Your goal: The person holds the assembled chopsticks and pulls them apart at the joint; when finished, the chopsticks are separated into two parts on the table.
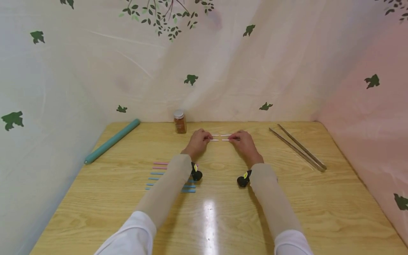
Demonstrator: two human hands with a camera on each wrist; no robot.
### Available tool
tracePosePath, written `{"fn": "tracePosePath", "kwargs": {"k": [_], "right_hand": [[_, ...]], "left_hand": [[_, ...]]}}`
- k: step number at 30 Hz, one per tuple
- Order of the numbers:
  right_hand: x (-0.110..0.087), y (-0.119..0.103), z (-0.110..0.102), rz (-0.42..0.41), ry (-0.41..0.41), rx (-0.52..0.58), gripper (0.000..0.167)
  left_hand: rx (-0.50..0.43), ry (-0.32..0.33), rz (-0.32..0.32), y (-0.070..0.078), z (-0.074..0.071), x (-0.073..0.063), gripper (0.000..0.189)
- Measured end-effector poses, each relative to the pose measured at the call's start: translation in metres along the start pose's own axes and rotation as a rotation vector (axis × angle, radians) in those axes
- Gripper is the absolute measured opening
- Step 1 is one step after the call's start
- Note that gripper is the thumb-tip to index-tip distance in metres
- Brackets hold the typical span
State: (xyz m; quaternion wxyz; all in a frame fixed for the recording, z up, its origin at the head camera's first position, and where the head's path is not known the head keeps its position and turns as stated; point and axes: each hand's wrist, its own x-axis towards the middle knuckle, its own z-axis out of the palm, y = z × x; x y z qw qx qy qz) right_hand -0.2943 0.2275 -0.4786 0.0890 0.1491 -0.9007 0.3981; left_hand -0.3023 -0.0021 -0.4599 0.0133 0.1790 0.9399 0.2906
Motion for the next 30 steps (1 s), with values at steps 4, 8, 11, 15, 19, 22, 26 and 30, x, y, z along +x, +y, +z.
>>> {"fn": "tracePosePath", "kwargs": {"k": [4, 8, 11, 15, 19, 22, 26, 30], "right_hand": [[-0.001, 0.000, 0.002, 0.001, 0.002, -0.003, 0.012], [-0.003, -0.001, 0.005, 0.016, -0.003, 0.007, 0.012], [-0.005, -0.001, 0.007, 0.005, -0.012, 0.008, 0.012], [-0.007, -0.003, 0.006, 0.012, -0.037, -0.005, 0.013], [-0.007, -0.010, 0.002, 0.076, -0.053, 0.008, 0.016], [-0.007, -0.017, -0.002, 0.076, -0.043, 0.011, 0.018], [-0.005, -0.025, -0.003, 0.027, -0.036, -0.012, 0.021], [-0.005, -0.034, -0.002, -0.004, -0.054, -0.018, 0.023]], "left_hand": [[0.009, -0.011, -0.008, -0.002, 0.001, -0.002, 0.016], [-0.004, -0.014, -0.014, -0.003, 0.002, -0.006, 0.015], [-0.007, -0.009, 0.004, -0.004, 0.002, -0.010, 0.015], [0.026, 0.005, 0.043, -0.003, 0.000, -0.013, 0.017], [0.055, 0.033, 0.074, 0.002, -0.006, -0.016, 0.019], [0.052, 0.046, 0.089, 0.007, -0.013, -0.019, 0.019], [0.050, 0.051, 0.122, 0.011, -0.022, -0.023, 0.020], [0.069, 0.058, 0.166, 0.007, -0.030, -0.027, 0.020]]}}
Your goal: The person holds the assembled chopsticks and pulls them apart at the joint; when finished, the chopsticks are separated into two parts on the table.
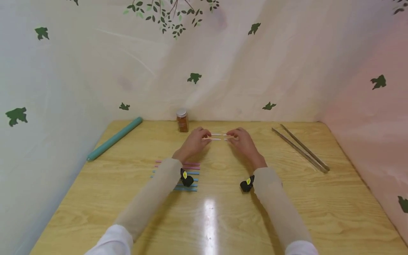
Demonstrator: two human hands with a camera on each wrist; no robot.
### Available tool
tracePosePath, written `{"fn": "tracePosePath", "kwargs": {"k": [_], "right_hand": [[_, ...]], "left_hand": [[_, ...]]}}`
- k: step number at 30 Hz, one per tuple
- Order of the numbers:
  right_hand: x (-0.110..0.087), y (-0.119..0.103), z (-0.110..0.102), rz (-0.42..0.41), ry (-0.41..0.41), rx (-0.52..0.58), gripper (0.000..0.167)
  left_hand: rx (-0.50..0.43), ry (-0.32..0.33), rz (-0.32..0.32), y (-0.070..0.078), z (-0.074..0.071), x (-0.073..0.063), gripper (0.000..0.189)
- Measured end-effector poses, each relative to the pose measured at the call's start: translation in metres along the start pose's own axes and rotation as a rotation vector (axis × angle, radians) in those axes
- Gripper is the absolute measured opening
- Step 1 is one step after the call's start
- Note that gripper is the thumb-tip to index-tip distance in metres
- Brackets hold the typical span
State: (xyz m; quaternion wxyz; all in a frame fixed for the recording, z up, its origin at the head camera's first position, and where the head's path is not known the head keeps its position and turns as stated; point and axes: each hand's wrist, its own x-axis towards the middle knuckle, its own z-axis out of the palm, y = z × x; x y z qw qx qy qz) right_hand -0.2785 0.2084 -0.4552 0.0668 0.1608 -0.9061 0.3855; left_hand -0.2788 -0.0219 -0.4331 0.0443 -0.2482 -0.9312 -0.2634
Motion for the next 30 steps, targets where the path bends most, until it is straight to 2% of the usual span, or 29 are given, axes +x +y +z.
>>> {"fn": "tracePosePath", "kwargs": {"k": [6, 14, 19, 23, 30], "right_hand": [[-0.002, -0.015, 0.007, -0.066, -0.031, 0.021, 0.026], [-0.012, -0.037, 0.027, -0.138, -0.073, 0.047, 0.029], [-0.018, -0.051, 0.038, -0.148, -0.100, 0.062, 0.029], [-0.023, -0.061, 0.047, -0.148, -0.151, 0.072, 0.029], [-0.032, -0.076, 0.062, -0.130, -0.229, 0.107, 0.030]], "left_hand": [[-0.052, -0.004, -0.003, -0.010, -0.014, -0.013, 0.017], [-0.129, 0.005, -0.027, -0.032, -0.034, -0.045, 0.017], [-0.144, 0.012, -0.048, -0.049, -0.044, -0.068, 0.018], [-0.170, 0.018, -0.064, -0.065, -0.051, -0.086, 0.019], [-0.279, 0.001, -0.105, -0.093, -0.062, -0.118, 0.019]]}}
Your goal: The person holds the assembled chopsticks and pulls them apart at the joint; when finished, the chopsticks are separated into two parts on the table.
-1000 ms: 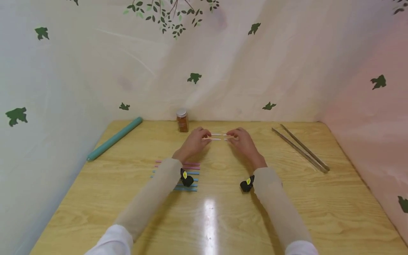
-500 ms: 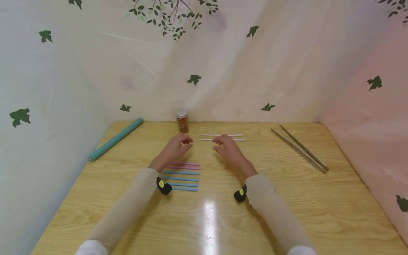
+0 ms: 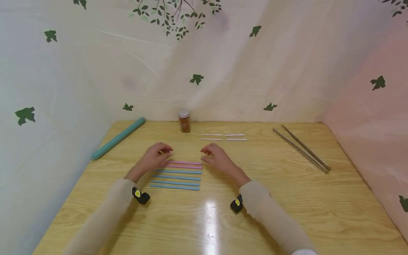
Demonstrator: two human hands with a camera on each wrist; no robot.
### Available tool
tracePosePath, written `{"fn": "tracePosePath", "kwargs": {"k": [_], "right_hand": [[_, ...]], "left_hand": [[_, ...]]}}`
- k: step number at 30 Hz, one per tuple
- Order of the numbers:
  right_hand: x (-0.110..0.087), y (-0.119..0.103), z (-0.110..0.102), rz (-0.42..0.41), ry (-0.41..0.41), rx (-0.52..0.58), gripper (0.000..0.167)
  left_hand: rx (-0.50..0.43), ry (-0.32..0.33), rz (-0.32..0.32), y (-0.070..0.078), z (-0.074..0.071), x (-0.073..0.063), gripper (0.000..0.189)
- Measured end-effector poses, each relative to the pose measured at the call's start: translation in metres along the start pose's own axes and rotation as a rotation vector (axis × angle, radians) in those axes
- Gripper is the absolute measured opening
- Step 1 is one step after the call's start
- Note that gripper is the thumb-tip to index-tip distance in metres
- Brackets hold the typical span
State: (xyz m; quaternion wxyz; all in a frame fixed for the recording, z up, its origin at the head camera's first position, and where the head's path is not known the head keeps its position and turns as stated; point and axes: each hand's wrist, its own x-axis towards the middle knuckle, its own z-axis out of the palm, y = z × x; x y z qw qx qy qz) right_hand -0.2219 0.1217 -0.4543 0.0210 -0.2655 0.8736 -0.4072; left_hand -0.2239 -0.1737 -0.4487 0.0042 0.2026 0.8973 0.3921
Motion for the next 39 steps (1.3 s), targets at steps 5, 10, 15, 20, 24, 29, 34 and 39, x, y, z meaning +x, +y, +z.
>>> {"fn": "tracePosePath", "kwargs": {"k": [5, 10, 15, 20, 24, 29, 34, 39], "right_hand": [[-0.001, -0.004, 0.008, 0.018, -0.049, 0.021, 0.029], [-0.001, -0.004, 0.014, 0.028, -0.076, -0.003, 0.023], [-0.001, -0.003, 0.018, 0.007, -0.086, -0.057, 0.015], [0.001, -0.002, 0.019, 0.001, -0.095, -0.101, 0.010], [0.003, -0.003, 0.020, 0.013, -0.110, -0.103, 0.008], [0.003, -0.003, 0.020, 0.035, -0.104, -0.095, 0.008], [0.001, -0.007, 0.017, 0.056, -0.045, -0.083, 0.008], [0.003, -0.013, 0.011, 0.062, -0.001, -0.106, 0.009]], "left_hand": [[-0.047, -0.052, -0.009, -0.013, -0.005, -0.016, 0.020], [-0.022, -0.073, -0.018, -0.017, -0.005, -0.020, 0.018], [0.054, -0.085, 0.018, -0.017, -0.003, -0.017, 0.010], [0.096, -0.086, 0.031, -0.015, -0.001, -0.015, 0.004], [0.108, -0.087, 0.019, -0.016, 0.000, -0.014, 0.004], [0.109, -0.083, 0.016, -0.013, 0.000, -0.014, 0.004], [0.077, -0.093, 0.006, -0.007, -0.003, -0.011, 0.004], [0.123, -0.135, 0.025, 0.006, -0.005, -0.003, 0.009]]}}
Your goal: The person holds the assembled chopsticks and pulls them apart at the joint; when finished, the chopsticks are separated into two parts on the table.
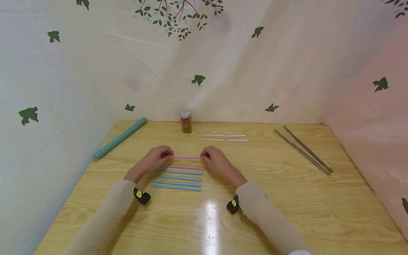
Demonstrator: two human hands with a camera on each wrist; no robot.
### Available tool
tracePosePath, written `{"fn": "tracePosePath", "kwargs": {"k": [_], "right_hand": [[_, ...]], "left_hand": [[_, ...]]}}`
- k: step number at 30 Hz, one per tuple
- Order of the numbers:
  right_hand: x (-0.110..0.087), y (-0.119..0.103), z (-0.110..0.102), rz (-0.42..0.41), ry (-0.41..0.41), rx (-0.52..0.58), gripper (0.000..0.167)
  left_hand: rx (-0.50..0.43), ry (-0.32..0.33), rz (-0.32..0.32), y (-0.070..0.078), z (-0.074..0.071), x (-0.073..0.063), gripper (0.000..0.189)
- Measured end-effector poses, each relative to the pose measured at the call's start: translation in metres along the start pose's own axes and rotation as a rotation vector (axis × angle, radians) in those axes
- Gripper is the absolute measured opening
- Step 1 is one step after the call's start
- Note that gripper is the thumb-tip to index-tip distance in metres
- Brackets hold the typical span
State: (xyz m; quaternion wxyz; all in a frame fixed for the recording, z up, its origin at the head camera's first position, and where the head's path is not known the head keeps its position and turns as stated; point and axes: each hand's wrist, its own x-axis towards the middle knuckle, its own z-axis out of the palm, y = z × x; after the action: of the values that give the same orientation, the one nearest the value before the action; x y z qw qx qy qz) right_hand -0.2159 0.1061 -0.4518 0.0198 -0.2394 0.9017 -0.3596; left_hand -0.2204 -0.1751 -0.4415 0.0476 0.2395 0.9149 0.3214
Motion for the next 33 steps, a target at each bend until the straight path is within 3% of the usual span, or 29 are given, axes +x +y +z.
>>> {"fn": "tracePosePath", "kwargs": {"k": [4, 7, 13, 18, 24, 33], "right_hand": [[0.002, -0.001, -0.005, -0.005, 0.008, -0.001, 0.011], [0.003, 0.000, -0.007, -0.026, 0.020, -0.001, 0.010], [0.007, -0.006, -0.008, -0.115, 0.040, 0.002, 0.016], [0.011, -0.016, -0.001, -0.189, 0.004, -0.029, 0.023], [0.014, -0.023, 0.003, -0.175, -0.004, -0.078, 0.011], [0.016, -0.023, 0.003, -0.190, -0.018, -0.069, 0.011]], "left_hand": [[0.093, -0.027, 0.077, 0.013, 0.000, 0.008, 0.014], [0.122, -0.012, 0.117, 0.020, 0.003, 0.012, 0.012], [0.111, 0.019, 0.117, 0.025, 0.009, 0.015, 0.009], [0.125, 0.019, 0.149, 0.029, 0.014, 0.019, 0.010], [0.142, 0.018, 0.155, 0.032, 0.017, 0.020, 0.009], [0.129, -0.012, 0.149, 0.039, 0.012, 0.021, 0.011]]}}
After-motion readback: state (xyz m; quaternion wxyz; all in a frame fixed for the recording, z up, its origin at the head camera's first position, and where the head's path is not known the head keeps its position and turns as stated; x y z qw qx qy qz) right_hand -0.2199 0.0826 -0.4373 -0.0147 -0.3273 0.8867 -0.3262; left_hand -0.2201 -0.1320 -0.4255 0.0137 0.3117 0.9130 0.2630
